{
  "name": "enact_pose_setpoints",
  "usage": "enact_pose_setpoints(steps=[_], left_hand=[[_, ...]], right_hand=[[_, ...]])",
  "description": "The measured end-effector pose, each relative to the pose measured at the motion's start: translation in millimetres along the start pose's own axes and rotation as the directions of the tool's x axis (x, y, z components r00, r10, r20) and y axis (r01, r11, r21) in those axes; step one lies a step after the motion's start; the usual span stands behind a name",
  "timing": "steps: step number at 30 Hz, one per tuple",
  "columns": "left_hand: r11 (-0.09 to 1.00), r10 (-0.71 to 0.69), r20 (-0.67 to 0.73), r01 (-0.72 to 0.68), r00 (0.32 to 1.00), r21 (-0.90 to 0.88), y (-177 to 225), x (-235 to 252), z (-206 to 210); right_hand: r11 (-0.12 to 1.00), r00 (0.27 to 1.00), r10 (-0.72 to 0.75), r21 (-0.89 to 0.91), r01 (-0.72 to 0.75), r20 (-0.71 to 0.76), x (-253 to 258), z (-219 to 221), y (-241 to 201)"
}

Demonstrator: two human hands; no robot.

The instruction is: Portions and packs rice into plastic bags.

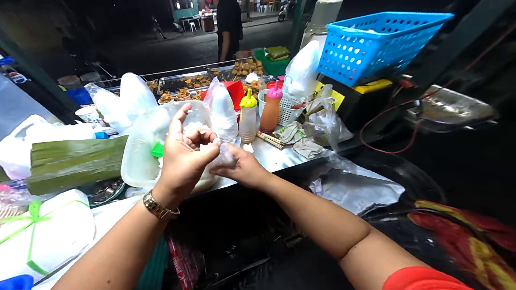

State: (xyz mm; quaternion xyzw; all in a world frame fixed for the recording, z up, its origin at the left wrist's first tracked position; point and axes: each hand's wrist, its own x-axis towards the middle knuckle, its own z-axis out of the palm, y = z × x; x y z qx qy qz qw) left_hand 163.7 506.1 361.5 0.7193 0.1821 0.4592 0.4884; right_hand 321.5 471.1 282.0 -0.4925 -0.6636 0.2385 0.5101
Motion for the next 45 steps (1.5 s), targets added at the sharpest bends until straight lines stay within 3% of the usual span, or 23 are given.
enact_pose_setpoints(steps=[2, 4, 6, 8, 11, 14, 17, 21, 24, 27, 29, 31, 35, 37, 39, 41, 43, 45], left_hand=[[0.990, 0.038, 0.025, -0.041, 0.999, 0.131, -8.6, 4.6, -9.0], [0.838, 0.103, 0.094, -0.137, 0.990, 0.528, -19.2, 13.8, -27.8], [0.639, 0.076, 0.132, -0.150, 0.988, 0.754, -27.4, 23.1, -44.1], [0.513, -0.011, 0.119, -0.097, 0.993, 0.853, -38.3, 28.0, -57.4], [0.431, -0.092, 0.084, -0.036, 0.992, 0.901, -59.0, 29.6, -75.5], [0.369, -0.123, 0.020, 0.027, 0.992, 0.929, -61.7, 30.1, -81.8], [0.285, -0.186, -0.029, 0.083, 0.982, 0.955, -57.7, 31.1, -83.4], [0.267, -0.283, 0.058, 0.021, 0.957, 0.963, -58.8, 30.5, -87.8], [0.303, -0.183, 0.028, 0.030, 0.983, 0.953, -69.1, 26.1, -88.5], [0.277, -0.192, -0.021, 0.075, 0.981, 0.958, -75.0, 23.1, -85.7], [0.305, -0.178, 0.023, 0.033, 0.984, 0.952, -77.9, 20.8, -85.4], [0.323, -0.119, 0.038, 0.003, 0.992, 0.946, -80.1, 19.6, -84.7], [0.272, 0.085, 0.045, -0.066, 0.995, 0.960, -81.9, 18.1, -87.7], [0.260, 0.118, -0.015, -0.016, 0.993, 0.965, -82.7, 18.2, -86.9], [0.304, 0.016, -0.090, 0.081, 0.996, 0.949, -78.8, 18.5, -84.1], [0.301, -0.126, -0.077, 0.112, 0.989, 0.947, -74.4, 21.7, -83.1], [0.316, -0.247, -0.044, 0.123, 0.968, 0.941, -71.6, 25.2, -82.9], [0.300, -0.187, -0.048, 0.104, 0.981, 0.948, -71.8, 25.0, -84.8]], right_hand=[[0.992, 0.976, 0.118, 0.021, -0.124, 0.185, -3.8, -16.1, 0.4], [0.978, 0.953, 0.204, 0.005, -0.211, 0.225, -1.6, -42.6, 4.2], [0.962, 0.962, 0.257, 0.074, -0.264, 0.090, 5.0, -71.5, 7.3], [0.949, 0.949, 0.291, 0.160, -0.271, -0.122, 21.3, -101.7, 5.5], [0.930, 0.887, 0.358, 0.193, -0.312, -0.292, 59.7, -150.3, 7.7], [0.923, 0.865, 0.337, -0.049, -0.381, -0.371, 100.9, -187.6, 13.3], [0.844, 0.829, 0.327, -0.254, -0.472, -0.454, 140.8, -207.3, 27.9], [0.783, 0.786, 0.374, -0.287, -0.552, -0.492, 179.7, -211.1, 49.0], [0.718, 0.727, 0.468, -0.264, -0.645, -0.502, 195.2, -196.3, 49.5], [0.609, 0.652, 0.607, -0.261, -0.749, -0.454, 207.9, -176.6, 48.9], [0.566, 0.644, 0.618, -0.312, -0.763, -0.451, 215.3, -168.8, 50.8], [0.593, 0.691, 0.537, -0.366, -0.717, -0.484, 218.5, -167.5, 46.0], [0.813, 0.812, 0.279, -0.324, -0.484, -0.512, 233.1, -180.3, 60.3], [0.879, 0.882, 0.197, -0.320, -0.352, -0.428, 238.3, -175.5, 58.1], [0.927, 0.961, 0.082, -0.334, -0.171, -0.265, 234.7, -159.8, 45.7], [0.913, 0.998, -0.061, -0.405, 0.044, -0.031, 227.6, -140.1, 34.4], [0.818, 0.982, -0.072, -0.553, 0.157, 0.173, 225.4, -121.9, 31.4], [0.692, 0.977, -0.012, -0.703, 0.162, 0.214, 229.2, -107.8, 35.8]])
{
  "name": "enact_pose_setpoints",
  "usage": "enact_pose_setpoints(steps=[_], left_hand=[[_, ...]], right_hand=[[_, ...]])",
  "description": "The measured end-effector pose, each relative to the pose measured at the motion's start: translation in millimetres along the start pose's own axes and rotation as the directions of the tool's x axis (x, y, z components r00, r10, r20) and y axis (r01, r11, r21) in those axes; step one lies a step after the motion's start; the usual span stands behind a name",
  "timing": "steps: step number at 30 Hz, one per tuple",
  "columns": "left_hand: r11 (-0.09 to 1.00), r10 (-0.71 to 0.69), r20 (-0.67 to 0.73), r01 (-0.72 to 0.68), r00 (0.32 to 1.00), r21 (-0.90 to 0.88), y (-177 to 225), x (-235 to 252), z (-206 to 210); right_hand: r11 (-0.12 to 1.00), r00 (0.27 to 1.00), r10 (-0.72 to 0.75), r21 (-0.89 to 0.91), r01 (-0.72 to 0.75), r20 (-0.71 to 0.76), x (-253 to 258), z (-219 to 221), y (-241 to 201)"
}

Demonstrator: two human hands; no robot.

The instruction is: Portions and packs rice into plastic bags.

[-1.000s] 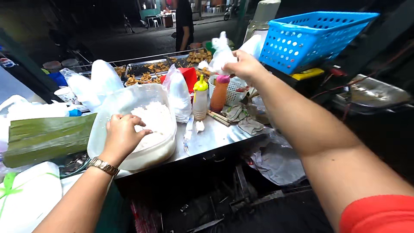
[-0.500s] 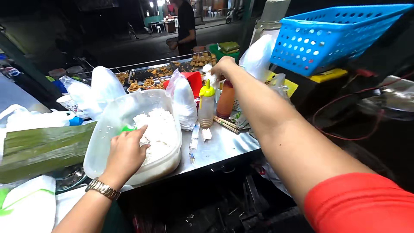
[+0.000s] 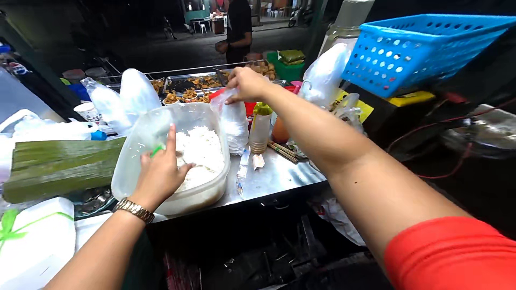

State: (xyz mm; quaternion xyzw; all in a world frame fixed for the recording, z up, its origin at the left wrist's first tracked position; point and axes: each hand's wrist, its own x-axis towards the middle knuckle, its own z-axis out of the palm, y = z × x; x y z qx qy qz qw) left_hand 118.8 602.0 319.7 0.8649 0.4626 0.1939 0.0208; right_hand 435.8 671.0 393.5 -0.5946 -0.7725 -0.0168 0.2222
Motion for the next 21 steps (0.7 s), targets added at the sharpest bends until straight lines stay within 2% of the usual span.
enact_pose_setpoints(steps=[2, 5, 6, 8, 10, 11, 13, 16, 17, 18, 19, 20, 21], left_hand=[[0.998, -0.001, -0.073, 0.005, 0.997, 0.058, 0.3, 0.5, -3.2], [0.997, 0.062, -0.064, -0.058, 0.996, 0.060, -2.2, 1.0, -8.2], [0.996, 0.079, -0.084, -0.076, 0.993, 0.037, -5.5, 1.2, -8.4], [0.995, 0.078, -0.230, -0.090, 0.970, -0.045, -11.9, 4.0, -7.2], [0.988, -0.023, -0.243, -0.014, 0.970, -0.152, -11.0, 8.3, -13.9], [0.967, -0.063, -0.218, 0.006, 0.974, -0.254, -8.9, 8.8, -19.7], [0.879, -0.080, -0.195, -0.023, 0.977, -0.477, -2.1, 8.0, -28.4], [0.678, -0.103, -0.289, -0.146, 0.952, -0.720, 12.8, 9.5, -26.9], [0.611, -0.145, -0.339, -0.185, 0.930, -0.769, 17.0, 11.0, -26.0], [0.592, -0.209, -0.379, -0.192, 0.901, -0.783, 18.5, 13.3, -26.6], [0.626, -0.276, -0.396, -0.149, 0.876, -0.765, 17.1, 15.0, -29.8], [0.683, -0.324, -0.398, -0.080, 0.858, -0.726, 13.8, 15.3, -34.5], [0.737, -0.353, -0.410, -0.019, 0.841, -0.675, 9.9, 15.5, -38.4]], right_hand=[[0.998, 0.998, 0.040, -0.039, -0.041, -0.039, 2.8, 1.0, -6.9], [0.976, 0.959, 0.141, 0.197, -0.094, -0.244, -2.3, -14.2, -21.8], [0.951, 0.923, 0.185, 0.299, -0.081, -0.338, -4.1, -19.9, -27.2], [0.876, 0.809, 0.264, 0.482, 0.027, -0.525, -2.4, -26.9, -34.8], [0.735, 0.728, 0.349, 0.654, 0.178, -0.590, -3.6, -29.6, -52.1], [0.638, 0.731, 0.389, 0.736, 0.224, -0.560, -8.1, -28.4, -65.5], [0.442, 0.791, 0.440, 0.869, 0.221, -0.425, -22.3, -18.6, -97.3], [0.161, 0.877, 0.459, 0.984, 0.073, -0.140, -36.8, 6.0, -140.4], [0.056, 0.892, 0.451, 0.998, 0.017, -0.041, -38.5, 12.6, -148.1], [-0.039, 0.889, 0.457, 0.999, -0.015, 0.031, -39.0, 16.5, -152.0], [-0.092, 0.870, 0.491, 0.996, 0.003, 0.043, -39.3, 18.3, -152.7], [-0.079, 0.821, 0.570, 0.992, 0.093, -0.032, -40.2, 19.9, -152.9], [-0.005, 0.774, 0.612, 0.978, 0.208, -0.161, -45.3, 21.0, -152.2]])
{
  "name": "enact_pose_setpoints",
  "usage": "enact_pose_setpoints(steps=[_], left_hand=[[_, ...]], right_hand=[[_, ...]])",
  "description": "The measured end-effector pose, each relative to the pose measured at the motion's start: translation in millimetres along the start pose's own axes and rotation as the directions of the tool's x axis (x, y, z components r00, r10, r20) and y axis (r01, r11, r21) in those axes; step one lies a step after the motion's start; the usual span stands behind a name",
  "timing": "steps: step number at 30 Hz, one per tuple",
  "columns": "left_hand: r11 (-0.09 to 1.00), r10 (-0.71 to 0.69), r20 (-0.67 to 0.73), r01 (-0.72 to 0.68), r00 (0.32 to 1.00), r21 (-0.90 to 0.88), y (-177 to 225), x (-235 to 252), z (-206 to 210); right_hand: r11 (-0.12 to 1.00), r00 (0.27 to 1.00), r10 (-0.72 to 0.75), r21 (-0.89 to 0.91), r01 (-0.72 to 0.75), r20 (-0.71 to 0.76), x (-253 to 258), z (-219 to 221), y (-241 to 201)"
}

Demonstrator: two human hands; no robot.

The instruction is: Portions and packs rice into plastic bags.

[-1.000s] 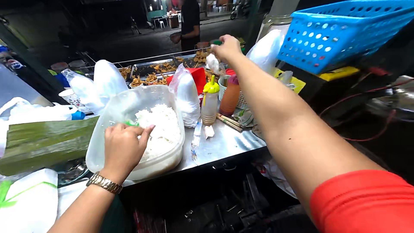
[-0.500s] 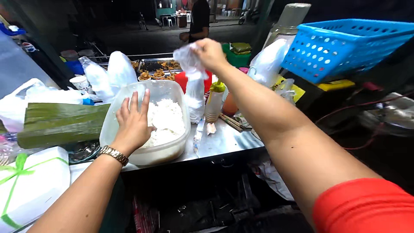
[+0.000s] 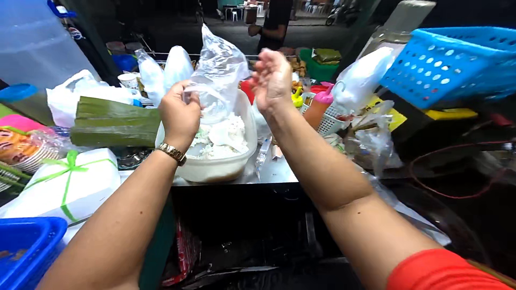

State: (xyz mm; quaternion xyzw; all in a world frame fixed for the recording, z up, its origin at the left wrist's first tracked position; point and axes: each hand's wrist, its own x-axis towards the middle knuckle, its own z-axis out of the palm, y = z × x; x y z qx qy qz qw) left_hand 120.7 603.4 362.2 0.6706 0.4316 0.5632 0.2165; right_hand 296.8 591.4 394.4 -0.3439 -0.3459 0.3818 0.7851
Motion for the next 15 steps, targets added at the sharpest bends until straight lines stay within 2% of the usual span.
enact_pose_setpoints(steps=[1, 2, 3, 4, 5, 6, 8, 10, 11, 13, 15], left_hand=[[0.998, -0.002, -0.015, 0.003, 1.000, 0.066, 0.3, 2.3, -4.0], [0.995, 0.009, -0.024, -0.007, 1.000, 0.095, 0.8, 3.8, -5.9], [0.995, 0.027, -0.027, -0.024, 0.999, 0.097, 2.9, 3.7, -5.4], [0.994, 0.056, -0.019, -0.054, 0.998, 0.098, 6.5, 2.0, -4.1], [0.988, 0.101, -0.008, -0.099, 0.995, 0.122, 10.0, 0.0, -3.0], [0.973, 0.153, 0.002, -0.151, 0.988, 0.174, 13.4, -2.0, -3.4], [0.919, 0.286, 0.020, -0.280, 0.958, 0.276, 13.9, -0.4, -9.1], [0.890, 0.392, 0.141, -0.413, 0.909, 0.191, 10.3, 4.8, -15.9], [0.884, 0.393, 0.262, -0.441, 0.882, 0.158, 10.8, 7.4, -18.7], [0.851, 0.290, 0.452, -0.443, 0.844, 0.282, 11.5, 15.3, -26.0], [0.781, 0.134, 0.477, -0.389, 0.869, 0.489, 3.8, 26.0, -38.2]], right_hand=[[0.987, 0.987, -0.157, -0.022, 0.158, 0.013, -4.2, -4.3, 2.9], [0.947, 0.948, -0.291, -0.106, 0.304, 0.127, -7.6, -7.7, 9.1], [0.900, 0.897, -0.333, -0.187, 0.395, 0.291, -10.1, -8.8, 17.0], [0.870, 0.861, -0.272, -0.273, 0.411, 0.430, -11.4, -7.8, 25.2], [0.841, 0.854, -0.158, -0.386, 0.379, 0.495, -12.1, -4.5, 31.5], [0.792, 0.865, -0.050, -0.508, 0.339, 0.499, -10.3, -2.0, 36.1], [0.641, 0.919, 0.059, -0.720, 0.265, 0.391, 1.3, -2.0, 38.1], [0.612, 0.949, 0.146, -0.779, 0.136, 0.280, 18.2, -7.1, 40.0], [0.630, 0.948, 0.199, -0.774, 0.070, 0.247, 24.6, -8.1, 41.0], [0.610, 0.915, 0.318, -0.792, 0.004, 0.250, 34.6, -11.2, 42.0], [0.450, 0.865, 0.397, -0.887, 0.106, 0.305, 43.0, -16.6, 51.3]])
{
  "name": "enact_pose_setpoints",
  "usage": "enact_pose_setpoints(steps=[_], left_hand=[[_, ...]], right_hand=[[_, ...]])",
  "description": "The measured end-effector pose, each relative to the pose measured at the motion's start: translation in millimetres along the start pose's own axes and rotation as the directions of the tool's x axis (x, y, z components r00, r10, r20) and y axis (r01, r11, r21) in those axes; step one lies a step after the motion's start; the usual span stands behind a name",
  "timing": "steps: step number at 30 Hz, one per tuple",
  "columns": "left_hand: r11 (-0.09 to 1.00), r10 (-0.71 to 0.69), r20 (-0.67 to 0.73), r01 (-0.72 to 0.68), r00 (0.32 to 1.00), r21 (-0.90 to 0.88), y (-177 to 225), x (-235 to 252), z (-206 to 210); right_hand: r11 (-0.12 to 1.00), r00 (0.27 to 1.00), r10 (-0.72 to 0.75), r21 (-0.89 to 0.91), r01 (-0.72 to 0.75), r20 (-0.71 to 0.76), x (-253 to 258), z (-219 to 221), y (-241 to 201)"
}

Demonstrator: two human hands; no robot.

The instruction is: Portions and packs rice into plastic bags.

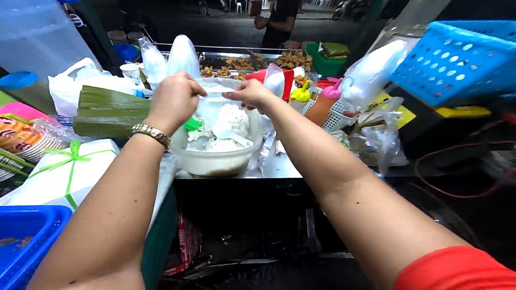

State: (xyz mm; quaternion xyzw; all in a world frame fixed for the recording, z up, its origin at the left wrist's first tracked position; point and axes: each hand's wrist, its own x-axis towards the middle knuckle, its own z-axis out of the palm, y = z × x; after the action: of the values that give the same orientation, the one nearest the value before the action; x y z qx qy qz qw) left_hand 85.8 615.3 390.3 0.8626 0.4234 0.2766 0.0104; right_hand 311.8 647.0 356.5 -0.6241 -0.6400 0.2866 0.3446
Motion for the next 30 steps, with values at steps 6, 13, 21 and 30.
enact_pose_setpoints(steps=[6, 13, 21, 30], left_hand=[[0.911, -0.387, 0.072, 0.393, 0.919, -0.120, -29.4, -7.0, 13.3], [0.954, -0.243, 0.042, 0.247, 0.969, -0.171, -72.1, -25.6, 37.4], [0.844, -0.459, 0.015, 0.442, 0.888, -0.304, -60.7, -25.6, 44.5], [0.819, -0.505, 0.015, 0.484, 0.863, -0.307, -57.9, -24.8, 43.4]], right_hand=[[0.560, 0.925, 0.266, -0.824, 0.082, 0.273, -25.1, 53.5, -27.5], [0.618, 0.921, 0.013, -0.727, 0.298, 0.389, -26.8, 34.1, -18.4], [0.405, 0.855, 0.156, -0.822, 0.401, 0.494, -80.5, 15.7, -64.3], [0.621, 0.872, 0.123, -0.722, 0.305, 0.474, -66.6, 47.6, -36.7]])
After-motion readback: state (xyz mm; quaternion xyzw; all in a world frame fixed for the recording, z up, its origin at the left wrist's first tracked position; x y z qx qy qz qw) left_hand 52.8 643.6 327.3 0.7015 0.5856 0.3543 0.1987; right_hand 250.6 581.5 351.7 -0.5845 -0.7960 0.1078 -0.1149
